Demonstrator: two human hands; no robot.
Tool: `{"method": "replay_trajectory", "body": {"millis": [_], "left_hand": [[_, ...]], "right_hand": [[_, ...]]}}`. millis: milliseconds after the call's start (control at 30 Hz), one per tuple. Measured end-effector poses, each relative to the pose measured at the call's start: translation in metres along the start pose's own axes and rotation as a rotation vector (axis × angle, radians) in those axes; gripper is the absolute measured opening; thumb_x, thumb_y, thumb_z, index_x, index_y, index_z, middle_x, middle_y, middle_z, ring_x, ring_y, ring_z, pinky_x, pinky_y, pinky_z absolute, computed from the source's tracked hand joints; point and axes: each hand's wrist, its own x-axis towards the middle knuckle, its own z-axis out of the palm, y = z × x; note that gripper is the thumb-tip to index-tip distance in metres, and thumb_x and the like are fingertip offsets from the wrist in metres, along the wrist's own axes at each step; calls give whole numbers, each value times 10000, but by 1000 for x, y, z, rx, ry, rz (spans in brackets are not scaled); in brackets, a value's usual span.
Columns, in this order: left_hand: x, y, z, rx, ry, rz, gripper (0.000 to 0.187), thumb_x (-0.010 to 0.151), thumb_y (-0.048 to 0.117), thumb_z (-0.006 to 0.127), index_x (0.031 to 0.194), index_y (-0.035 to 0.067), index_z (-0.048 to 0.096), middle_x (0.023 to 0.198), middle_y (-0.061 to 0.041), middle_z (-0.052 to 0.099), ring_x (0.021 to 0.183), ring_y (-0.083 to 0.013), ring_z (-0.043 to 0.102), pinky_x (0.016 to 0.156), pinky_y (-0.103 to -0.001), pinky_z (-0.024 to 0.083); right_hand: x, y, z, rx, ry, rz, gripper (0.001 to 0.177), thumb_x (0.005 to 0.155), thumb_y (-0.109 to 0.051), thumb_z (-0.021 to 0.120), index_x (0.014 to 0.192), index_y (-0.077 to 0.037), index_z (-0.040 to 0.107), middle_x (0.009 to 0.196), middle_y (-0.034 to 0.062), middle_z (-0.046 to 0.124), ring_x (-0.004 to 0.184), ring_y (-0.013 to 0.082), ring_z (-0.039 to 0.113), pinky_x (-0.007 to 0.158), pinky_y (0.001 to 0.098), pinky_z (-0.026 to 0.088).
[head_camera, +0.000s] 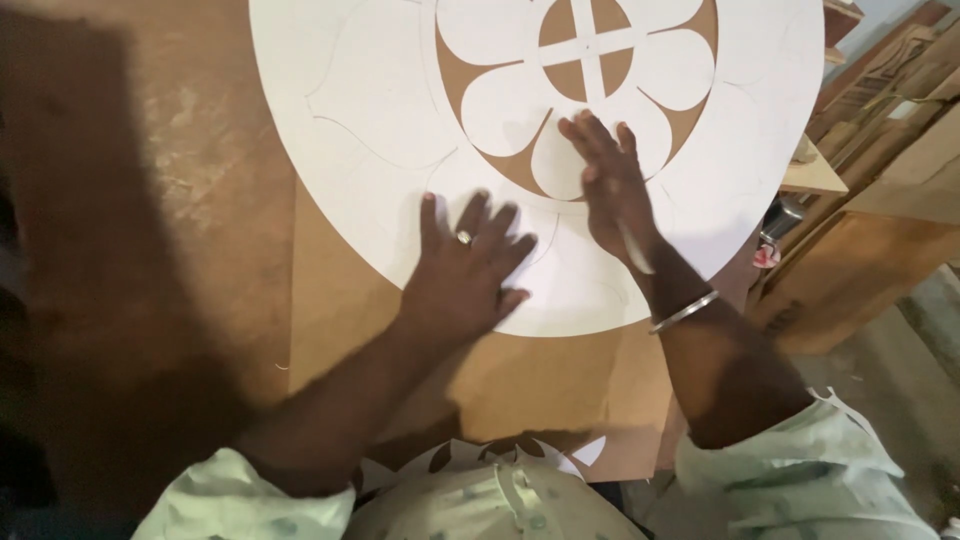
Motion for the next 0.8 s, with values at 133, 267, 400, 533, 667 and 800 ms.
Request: {"method": "replay_trajectory", "body": {"millis": [133, 267, 400, 533, 667, 800], "left_hand": [[5, -7, 7, -49, 128, -15, 627, 888, 548, 656, 1428, 238, 589, 1583, -135, 408, 1486, -400, 288, 1091, -834, 149], [4, -6, 12, -73, 125, -34, 607, 927, 556, 623, 1458, 265, 575, 1605, -124, 401, 1515, -386, 276, 1125, -821, 152], [3, -6, 15, -9, 110, -29, 543, 985, 526, 548, 1468, 280, 571, 1611, -118, 396, 1515, -380, 263, 1125, -814, 140], [3, -5, 15, -8, 115, -38, 503, 1033, 492, 509, 1489, 289, 564, 1626, -108, 390, 1534, -376, 254, 1141, -805, 123], [4, -4, 15, -5, 99, -51, 495, 1035, 490, 501, 1489, 300, 558, 1633, -103, 384, 1542, -367, 249, 1154, -797, 109], [4, -4, 14, -27, 83, -67, 490, 1026, 485, 492, 1480, 310, 556, 1628, -91, 385, 1536, -355, 243, 1158, -787, 91]], "right_hand": [[-27, -26, 9, 748, 393, 178, 588, 1127, -407, 497, 1546, -1, 422, 1475, 91, 524, 1311, 217, 588, 1128, 399, 454], [-59, -34, 23, 611, 511, 492, 527, 1104, -369, 500, 1444, 30, 548, 1182, 85, 626, 1046, 154, 626, 921, 317, 526], [-52, -66, 21, 389, 488, 642, 328, 1072, -201, 539, 1277, 36, 636, 982, 60, 658, 843, 133, 649, 747, 274, 519], [-42, -76, 16, 222, 414, 604, 180, 1024, -109, 572, 1102, 35, 647, 879, 69, 699, 715, 130, 701, 629, 274, 547], [-39, -73, 18, 52, 362, 520, 179, 1038, -92, 571, 1002, 47, 679, 850, 82, 713, 671, 133, 701, 602, 287, 542], [-35, -74, 19, 43, 372, 501, 210, 1042, -97, 572, 956, 56, 686, 800, 89, 708, 637, 150, 692, 588, 296, 539]]}}
